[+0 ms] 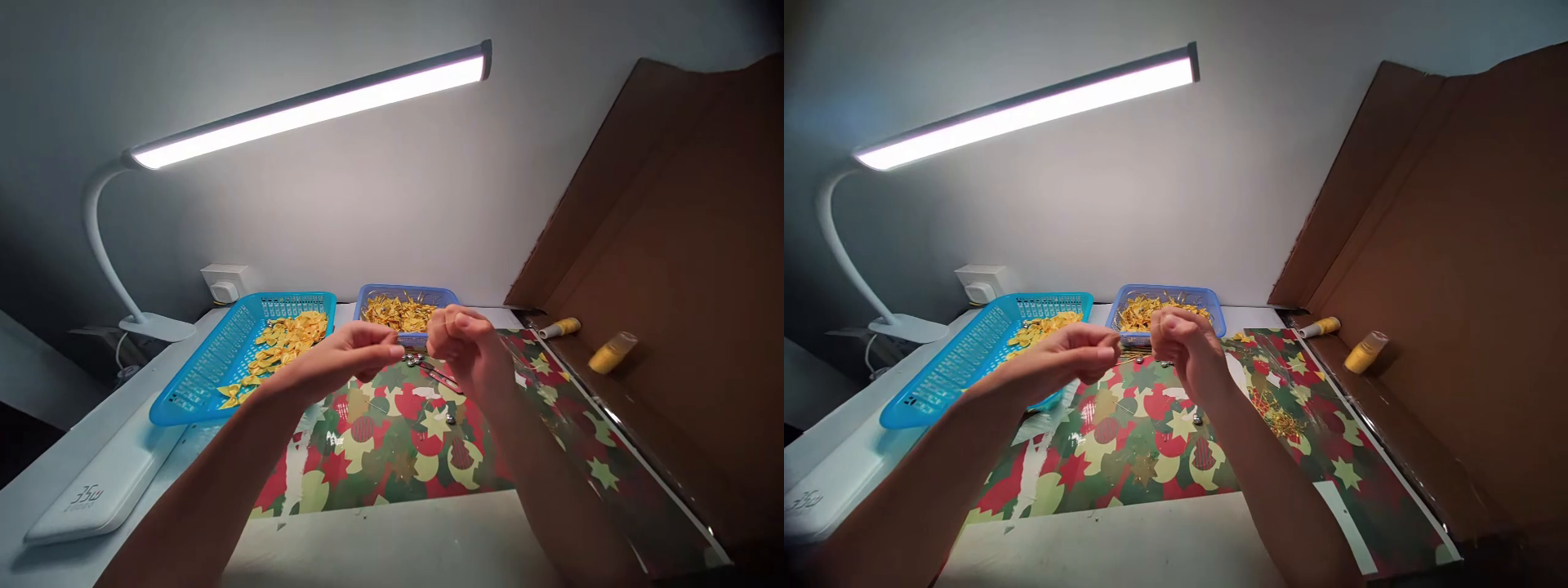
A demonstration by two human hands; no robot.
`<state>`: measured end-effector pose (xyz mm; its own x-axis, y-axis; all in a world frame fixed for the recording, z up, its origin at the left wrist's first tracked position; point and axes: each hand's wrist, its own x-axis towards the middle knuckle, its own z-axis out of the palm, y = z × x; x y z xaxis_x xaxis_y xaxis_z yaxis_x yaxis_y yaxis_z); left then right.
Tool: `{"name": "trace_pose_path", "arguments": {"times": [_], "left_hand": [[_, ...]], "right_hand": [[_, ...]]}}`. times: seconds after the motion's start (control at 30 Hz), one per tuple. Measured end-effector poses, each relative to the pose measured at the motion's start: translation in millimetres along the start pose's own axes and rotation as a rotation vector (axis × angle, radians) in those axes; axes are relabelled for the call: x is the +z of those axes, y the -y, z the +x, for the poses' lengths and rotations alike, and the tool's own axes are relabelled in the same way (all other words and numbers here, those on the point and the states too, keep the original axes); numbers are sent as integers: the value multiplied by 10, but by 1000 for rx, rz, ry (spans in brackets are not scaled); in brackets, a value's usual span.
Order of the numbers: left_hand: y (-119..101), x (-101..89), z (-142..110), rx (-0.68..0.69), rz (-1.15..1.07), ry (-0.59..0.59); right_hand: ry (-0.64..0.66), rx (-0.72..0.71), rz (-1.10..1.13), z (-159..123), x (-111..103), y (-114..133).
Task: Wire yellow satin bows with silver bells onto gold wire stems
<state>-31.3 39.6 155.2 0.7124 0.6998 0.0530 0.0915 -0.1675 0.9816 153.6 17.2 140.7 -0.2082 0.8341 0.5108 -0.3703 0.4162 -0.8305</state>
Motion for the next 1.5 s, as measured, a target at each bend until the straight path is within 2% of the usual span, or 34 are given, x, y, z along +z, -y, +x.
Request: {"name": "trace_pose_path", "arguments": {"times": [0.07,0.13,0.27,0.37,0.5,0.67,0.8,1.03,1.23,1.33,1.4,1.5], "left_hand": [[33,47,45,47,-112,-113],[47,93,67,81,-151,-173],[28,158,61,154,-213,-295],[10,191,32,199,-199,-387],[32,240,-2,268,-117,-576],[83,309,16,390,-175,-667],[110,345,53,469,-240,-698],[176,336,49,492,-259,-723],[85,301,43,437,-328,-686],[-24,184,26,329,-396,-541],[-89,43,2,279,-507,-458],[-150,-235,-54,305,-621,-559]], "right_hand": [[-68,-18,38,16,8,26],[-103,-24,67,17,13,51],[-34,-30,201,-12,25,106],[-8,-45,253,-36,55,141],[-64,-50,246,-70,133,151],[-156,-109,252,-120,218,126],[-205,-126,262,-132,253,121],[-294,-95,341,-139,266,140],[-215,-78,385,-104,212,154],[-175,-74,321,-36,97,209],[-195,-47,247,14,-33,279],[-308,-8,154,70,-297,419]]}}
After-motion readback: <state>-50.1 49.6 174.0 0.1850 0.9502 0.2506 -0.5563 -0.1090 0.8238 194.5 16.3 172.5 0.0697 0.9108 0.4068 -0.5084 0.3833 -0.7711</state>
